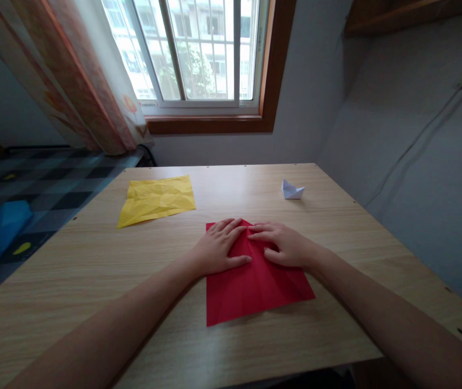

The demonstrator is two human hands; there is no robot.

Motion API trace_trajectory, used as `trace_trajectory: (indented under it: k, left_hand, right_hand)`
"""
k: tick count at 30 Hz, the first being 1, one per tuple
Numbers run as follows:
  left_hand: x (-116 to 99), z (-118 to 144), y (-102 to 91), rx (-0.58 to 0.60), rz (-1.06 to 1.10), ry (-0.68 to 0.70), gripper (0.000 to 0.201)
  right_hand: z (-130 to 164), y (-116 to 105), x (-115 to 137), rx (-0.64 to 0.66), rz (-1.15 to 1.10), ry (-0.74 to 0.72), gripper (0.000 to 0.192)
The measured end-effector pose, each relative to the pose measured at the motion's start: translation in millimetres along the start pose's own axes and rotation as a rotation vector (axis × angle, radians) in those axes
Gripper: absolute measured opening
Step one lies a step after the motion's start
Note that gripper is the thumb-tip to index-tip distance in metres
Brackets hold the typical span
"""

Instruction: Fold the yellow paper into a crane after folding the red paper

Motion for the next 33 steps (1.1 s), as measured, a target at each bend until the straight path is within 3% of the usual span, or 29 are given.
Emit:
trace_trajectory:
  k: [33]
  left_hand:
    - [-1.1,-2.0,-5.0,-0.021,-0.078,0.045,0.079]
  right_hand:
    - [-1.3,0.8,1.2,-0.002,0.019,-0.010,0.047]
Point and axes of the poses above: each hand's wrist, its own z-axis away from the middle knuckle, its own y-axis out of the palm, x = y × z, the point moved 4 cm from there along -z, towards the middle knuckle, and after that the axes turned 13 degrees about -z, right-handed, at the moved point
